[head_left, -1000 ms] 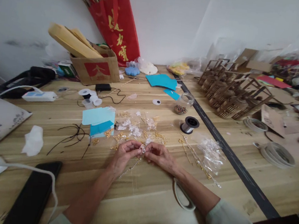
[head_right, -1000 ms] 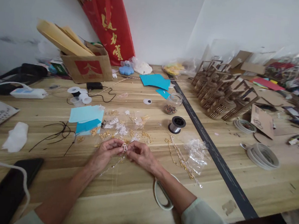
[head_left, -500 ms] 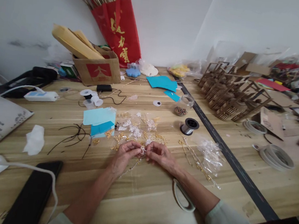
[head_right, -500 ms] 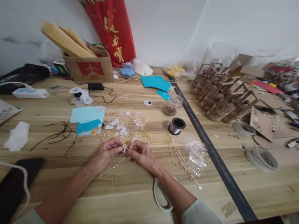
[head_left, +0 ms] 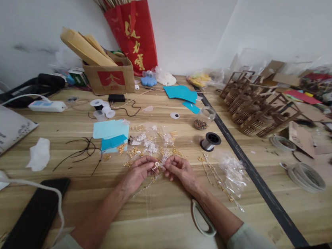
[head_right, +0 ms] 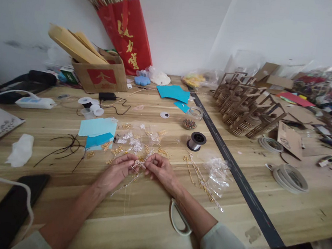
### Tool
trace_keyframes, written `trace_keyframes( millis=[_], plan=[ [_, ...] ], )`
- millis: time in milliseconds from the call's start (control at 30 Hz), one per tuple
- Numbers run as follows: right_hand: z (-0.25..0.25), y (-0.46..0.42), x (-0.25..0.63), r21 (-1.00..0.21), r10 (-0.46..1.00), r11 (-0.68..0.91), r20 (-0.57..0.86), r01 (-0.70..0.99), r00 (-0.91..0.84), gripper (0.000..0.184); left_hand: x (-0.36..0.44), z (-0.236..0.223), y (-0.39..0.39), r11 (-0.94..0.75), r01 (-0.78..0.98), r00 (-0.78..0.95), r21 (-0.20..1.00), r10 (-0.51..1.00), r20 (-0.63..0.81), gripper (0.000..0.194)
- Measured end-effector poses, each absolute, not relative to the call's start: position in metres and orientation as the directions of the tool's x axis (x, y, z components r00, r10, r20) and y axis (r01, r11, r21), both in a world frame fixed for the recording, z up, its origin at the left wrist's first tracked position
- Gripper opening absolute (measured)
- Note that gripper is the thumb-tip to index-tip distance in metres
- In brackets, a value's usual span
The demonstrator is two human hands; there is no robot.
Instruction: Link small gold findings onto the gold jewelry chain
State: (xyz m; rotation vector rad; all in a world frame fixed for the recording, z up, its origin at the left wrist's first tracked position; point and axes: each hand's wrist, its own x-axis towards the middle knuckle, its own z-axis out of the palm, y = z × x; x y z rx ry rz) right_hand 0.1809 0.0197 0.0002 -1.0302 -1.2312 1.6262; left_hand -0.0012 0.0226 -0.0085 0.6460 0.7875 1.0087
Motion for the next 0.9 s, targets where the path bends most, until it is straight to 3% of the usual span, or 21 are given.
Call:
trace_keyframes(
  millis=[333,600,733,900],
  plan=[
    [0.0,0.019,0.181,-0.988,0.946,-0.142,-0.118,-0.059,-0.302,0.036,-0.001,-0.006,0.023,0.405,-0.462,0.317,0.789,0.906,-0.28,0.027],
    [0.002,0.015,0.183,-0.983,0.959,0.147,0.115,0.107,-0.261,0.025,-0.002,-0.006,0.023,0.402,-0.465,0.315,0.789,0.908,-0.277,0.026],
    [0.012,0.013,0.185,-0.989,0.964,0.108,0.08,0.097,-0.253,0.026,-0.002,-0.006,0.021,0.381,-0.409,0.345,0.829,0.906,-0.246,0.024],
    [0.03,0.01,0.19,-0.993,0.921,0.069,0.027,0.096,-0.389,0.029,0.001,-0.007,0.015,0.295,-0.215,0.453,0.931,0.875,-0.172,0.027]
  ],
)
